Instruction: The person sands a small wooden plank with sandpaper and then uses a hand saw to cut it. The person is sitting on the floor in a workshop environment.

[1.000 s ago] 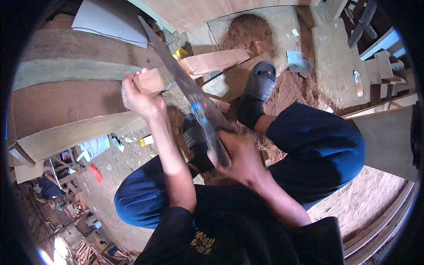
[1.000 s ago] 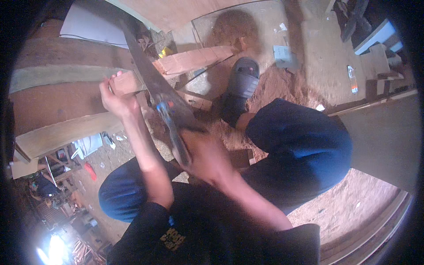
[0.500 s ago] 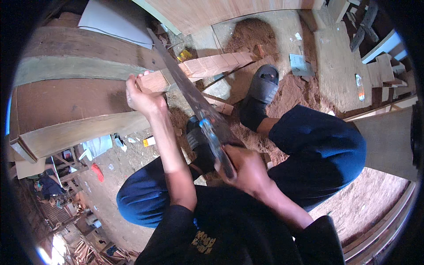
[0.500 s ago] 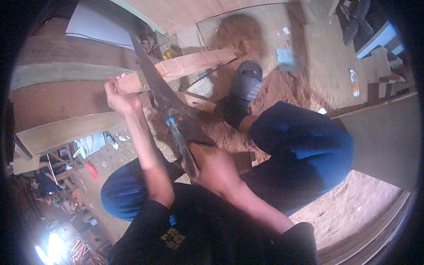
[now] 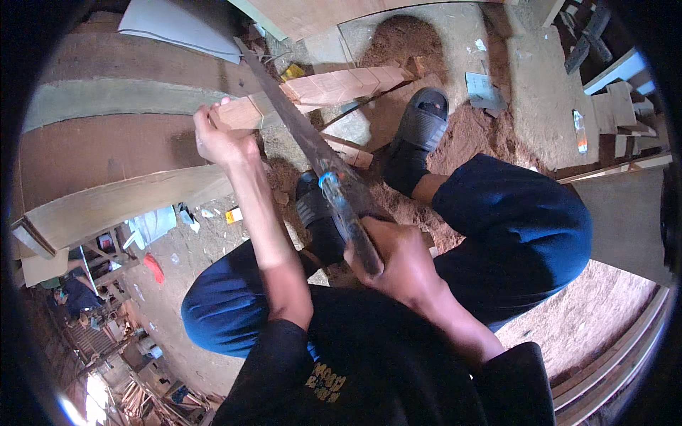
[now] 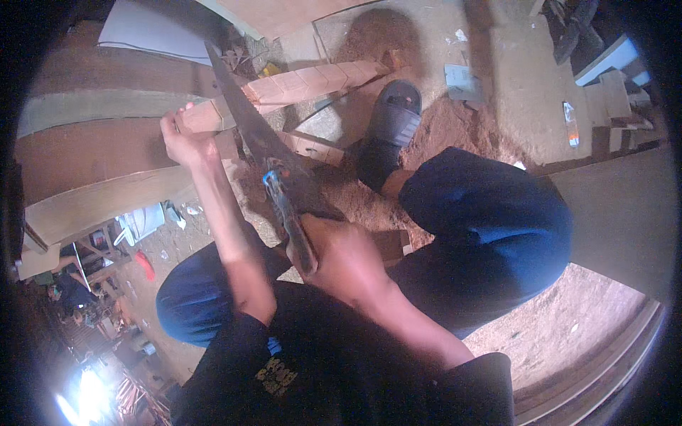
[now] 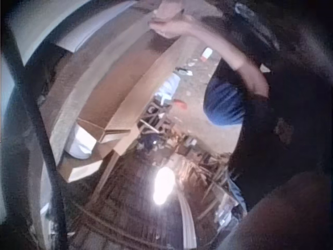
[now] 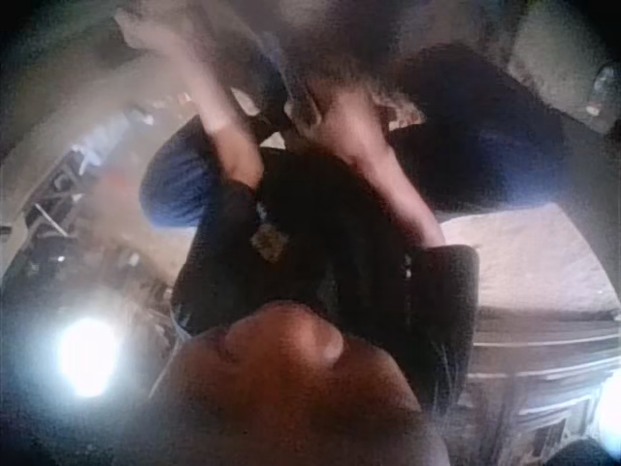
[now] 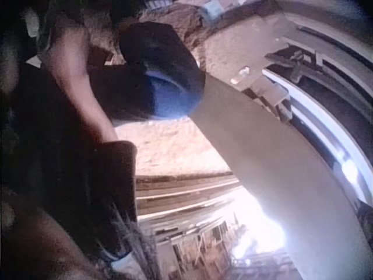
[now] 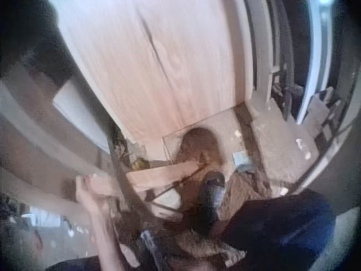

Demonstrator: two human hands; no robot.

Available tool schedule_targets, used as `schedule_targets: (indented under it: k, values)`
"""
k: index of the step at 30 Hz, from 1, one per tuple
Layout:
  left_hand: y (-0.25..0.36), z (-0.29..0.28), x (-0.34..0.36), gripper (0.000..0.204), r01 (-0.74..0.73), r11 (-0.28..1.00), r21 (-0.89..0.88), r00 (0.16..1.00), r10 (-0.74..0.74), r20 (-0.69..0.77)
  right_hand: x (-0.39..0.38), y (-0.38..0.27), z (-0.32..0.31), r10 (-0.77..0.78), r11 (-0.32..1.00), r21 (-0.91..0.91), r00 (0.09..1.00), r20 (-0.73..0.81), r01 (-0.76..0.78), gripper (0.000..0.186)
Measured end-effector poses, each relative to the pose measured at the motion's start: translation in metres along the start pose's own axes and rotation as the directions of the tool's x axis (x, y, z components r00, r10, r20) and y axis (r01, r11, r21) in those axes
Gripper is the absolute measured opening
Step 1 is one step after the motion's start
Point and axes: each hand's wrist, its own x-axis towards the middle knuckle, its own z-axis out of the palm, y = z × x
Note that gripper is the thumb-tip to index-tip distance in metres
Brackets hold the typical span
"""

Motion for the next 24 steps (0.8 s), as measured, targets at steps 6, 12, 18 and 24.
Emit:
schedule_targets:
  k: [6, 12, 18, 24]
  values:
    - [-0.001, -0.009, 0.014, 0.02, -0.003, 0.999, -0.051, 1.0, 0.002, -0.016, -0.023, 0.002, -0.007, -0.057, 0.998, -0.032, 0.997, 0.044, 0.059, 0.013]
    - [-0.002, 0.011, -0.021, 0.022, -0.064, 0.998, 0.025, 0.998, 0.064, 0.014, 0.006, 0.003, 0.003, -0.032, 0.998, -0.045, 0.999, 0.004, 0.032, 0.016]
    - [0.004, -0.003, -0.007, 0.023, -0.016, 0.999, -0.034, 0.999, 0.015, -0.029, -0.025, 0.013, -0.001, -0.118, 0.992, 0.049, 0.993, -0.028, 0.119, 0.018]
    - [-0.003, 0.005, -0.015, 0.022, -0.073, 0.997, 0.031, 0.997, 0.074, -0.005, 0.002, 0.001, 0.006, 0.024, 0.997, -0.068, 0.999, 0.044, -0.021, 0.021]
